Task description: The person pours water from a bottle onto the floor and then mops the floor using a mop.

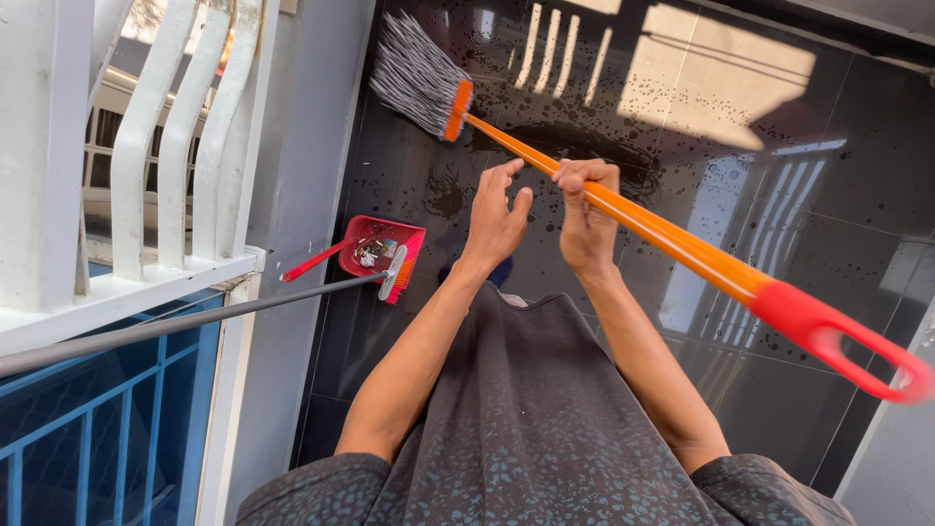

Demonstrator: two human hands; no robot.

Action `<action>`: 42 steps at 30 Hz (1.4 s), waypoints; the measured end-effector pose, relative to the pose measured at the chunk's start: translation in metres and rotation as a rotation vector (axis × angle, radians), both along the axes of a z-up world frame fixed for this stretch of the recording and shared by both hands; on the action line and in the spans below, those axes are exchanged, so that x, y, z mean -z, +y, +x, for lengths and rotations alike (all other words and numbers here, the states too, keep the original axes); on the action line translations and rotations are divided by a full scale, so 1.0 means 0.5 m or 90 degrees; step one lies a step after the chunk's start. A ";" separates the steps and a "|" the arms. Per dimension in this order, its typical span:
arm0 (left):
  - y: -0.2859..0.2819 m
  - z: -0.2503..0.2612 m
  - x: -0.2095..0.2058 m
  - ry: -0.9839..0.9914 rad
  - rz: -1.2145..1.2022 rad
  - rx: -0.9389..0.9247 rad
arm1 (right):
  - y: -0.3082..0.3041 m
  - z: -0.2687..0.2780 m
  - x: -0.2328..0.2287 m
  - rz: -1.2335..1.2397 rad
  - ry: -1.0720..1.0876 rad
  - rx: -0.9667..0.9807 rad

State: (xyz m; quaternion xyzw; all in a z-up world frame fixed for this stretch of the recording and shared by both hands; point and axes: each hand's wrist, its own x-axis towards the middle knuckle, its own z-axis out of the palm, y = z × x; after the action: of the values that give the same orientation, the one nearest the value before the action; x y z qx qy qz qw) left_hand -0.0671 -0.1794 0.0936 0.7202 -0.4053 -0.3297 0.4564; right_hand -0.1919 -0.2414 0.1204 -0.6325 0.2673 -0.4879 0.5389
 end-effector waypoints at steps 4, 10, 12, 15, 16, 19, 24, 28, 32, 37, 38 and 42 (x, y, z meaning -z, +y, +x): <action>0.034 0.014 -0.150 0.077 -0.238 0.098 | -0.009 0.008 0.089 -0.035 0.159 0.012; 0.041 0.046 -0.360 0.084 -0.497 0.251 | 0.035 0.065 0.079 0.136 0.200 -0.066; 0.037 0.068 -0.364 0.106 -0.515 0.254 | 0.026 0.106 0.085 0.083 0.211 -0.089; 0.045 0.119 -0.347 0.145 -0.503 0.148 | 0.014 0.147 0.121 0.003 0.229 -0.135; 0.053 0.141 -0.347 0.167 -0.481 0.160 | 0.007 0.160 0.139 0.002 0.227 -0.134; 0.083 0.170 -0.368 0.188 -0.457 0.160 | 0.000 0.166 0.193 -0.085 0.317 -0.138; 0.113 0.190 -0.426 0.213 -0.484 0.141 | -0.010 0.198 0.235 -0.095 0.378 -0.203; 0.175 0.255 -0.510 0.157 -0.417 0.209 | 0.005 0.229 0.181 -0.129 0.337 -0.159; 0.171 0.288 -0.521 0.228 -0.610 0.368 | -0.018 0.265 0.110 -0.199 0.293 -0.131; 0.199 0.285 -0.550 0.110 -0.478 0.427 | -0.074 0.340 0.096 -0.295 0.256 -0.112; 0.197 0.277 -0.545 0.105 -0.480 0.421 | -0.086 0.354 0.101 -0.287 0.257 -0.098; 0.193 0.247 -0.495 0.024 -0.531 0.111 | -0.106 0.379 0.130 -0.285 0.296 -0.051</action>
State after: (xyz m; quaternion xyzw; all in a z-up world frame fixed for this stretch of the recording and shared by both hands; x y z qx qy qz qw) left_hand 0.0564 -0.0826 0.3409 0.4302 -0.5551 -0.1882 0.6865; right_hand -0.0022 -0.2946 0.0555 -0.8397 0.2442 -0.3557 0.3298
